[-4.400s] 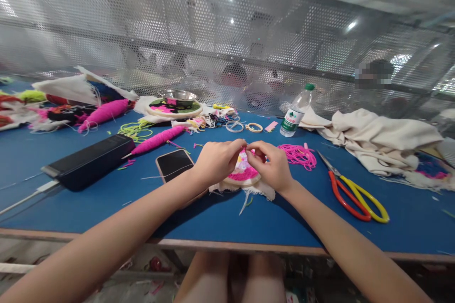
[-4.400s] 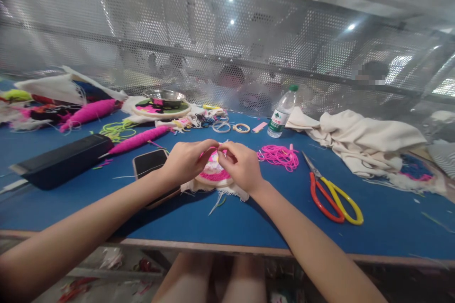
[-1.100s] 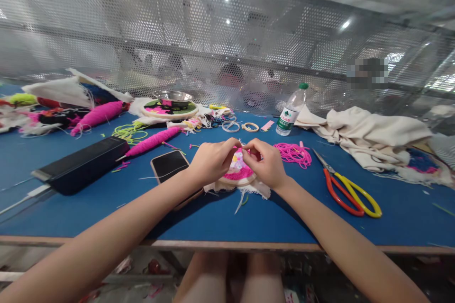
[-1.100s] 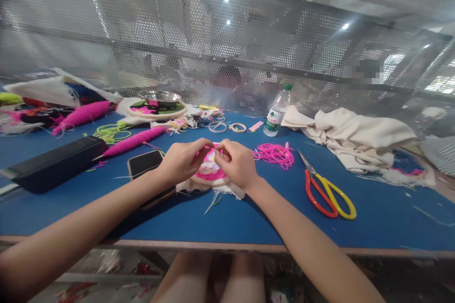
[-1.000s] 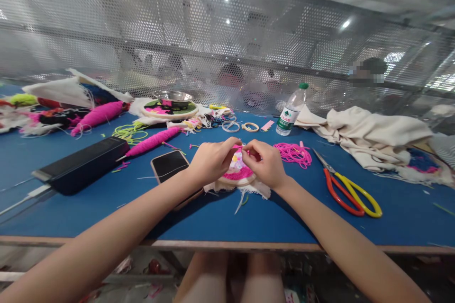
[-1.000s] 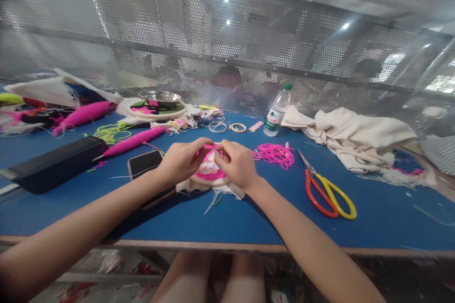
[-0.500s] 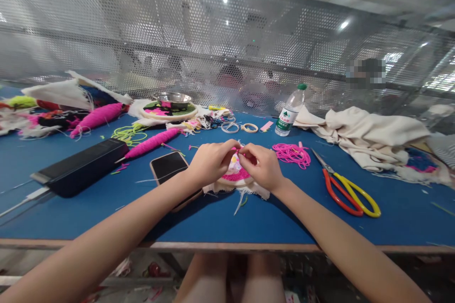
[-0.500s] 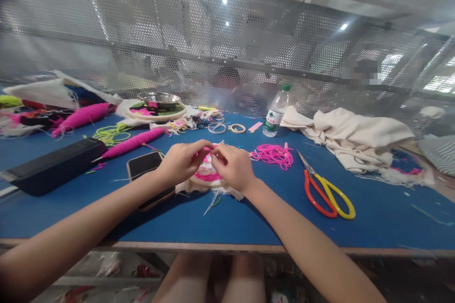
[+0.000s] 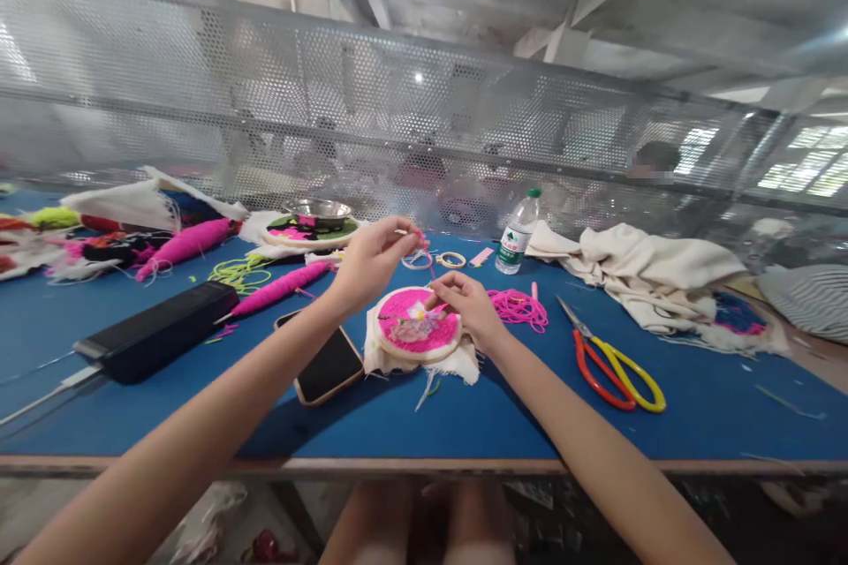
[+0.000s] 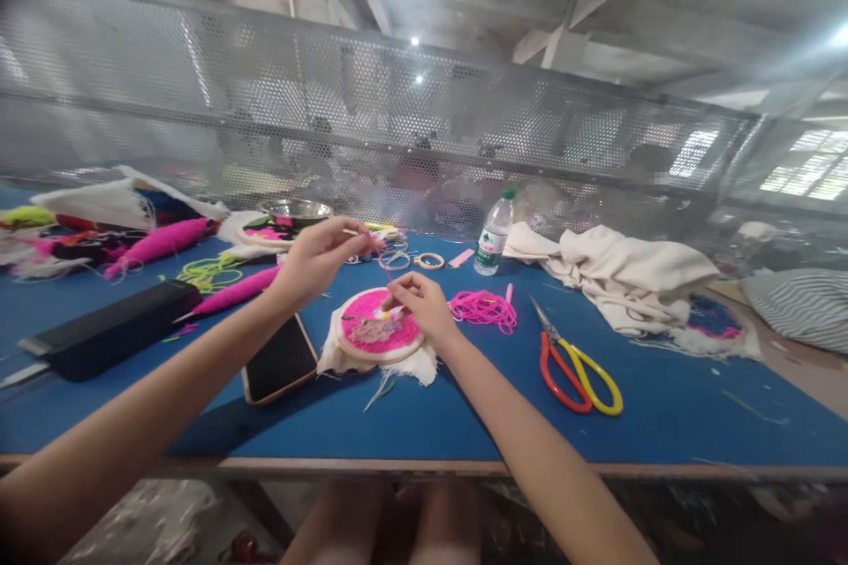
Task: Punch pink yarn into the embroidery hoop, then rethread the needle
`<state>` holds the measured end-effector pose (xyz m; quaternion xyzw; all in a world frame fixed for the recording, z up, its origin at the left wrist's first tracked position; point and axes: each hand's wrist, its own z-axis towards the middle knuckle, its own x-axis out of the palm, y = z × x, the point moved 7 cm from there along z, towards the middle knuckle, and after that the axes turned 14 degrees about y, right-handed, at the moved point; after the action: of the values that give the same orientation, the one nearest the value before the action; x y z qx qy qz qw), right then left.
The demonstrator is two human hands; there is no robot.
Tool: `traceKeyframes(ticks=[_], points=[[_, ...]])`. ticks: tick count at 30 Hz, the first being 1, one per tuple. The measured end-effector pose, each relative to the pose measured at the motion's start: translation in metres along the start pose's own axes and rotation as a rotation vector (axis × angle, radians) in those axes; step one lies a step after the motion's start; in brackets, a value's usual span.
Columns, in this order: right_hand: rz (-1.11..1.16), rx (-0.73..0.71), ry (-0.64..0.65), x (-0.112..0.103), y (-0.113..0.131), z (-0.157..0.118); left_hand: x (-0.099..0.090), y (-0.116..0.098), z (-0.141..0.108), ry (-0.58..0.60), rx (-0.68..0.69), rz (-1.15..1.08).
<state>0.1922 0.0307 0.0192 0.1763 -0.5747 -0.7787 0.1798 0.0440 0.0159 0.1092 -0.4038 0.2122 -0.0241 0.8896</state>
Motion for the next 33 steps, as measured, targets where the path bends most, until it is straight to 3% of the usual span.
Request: traceKeyframes(ticks=[7,12,15,20,25,33], points=[[0.185,0.055,-0.099,-0.023,-0.004,0.004,-0.003,-0.030,0.090,-0.160,0.063,-0.440],[0.229,0.049,-0.083,-0.040,-0.005,0.009,0.009,-0.017,0.131,-0.190,0.056,-0.779],[0.230,0.084,-0.013,-0.044,-0.011,0.011,0.014,0.004,0.138,-0.174,0.019,-0.945],[0.224,0.164,0.166,-0.036,-0.013,0.011,0.004,0.038,0.142,-0.222,0.015,-0.975],[0.172,0.191,0.119,-0.037,-0.007,0.008,-0.003,0.049,0.145,-0.219,0.022,-0.986],[0.186,0.187,0.106,-0.033,-0.016,0.011,0.009,0.055,0.149,-0.210,-0.018,-1.073]])
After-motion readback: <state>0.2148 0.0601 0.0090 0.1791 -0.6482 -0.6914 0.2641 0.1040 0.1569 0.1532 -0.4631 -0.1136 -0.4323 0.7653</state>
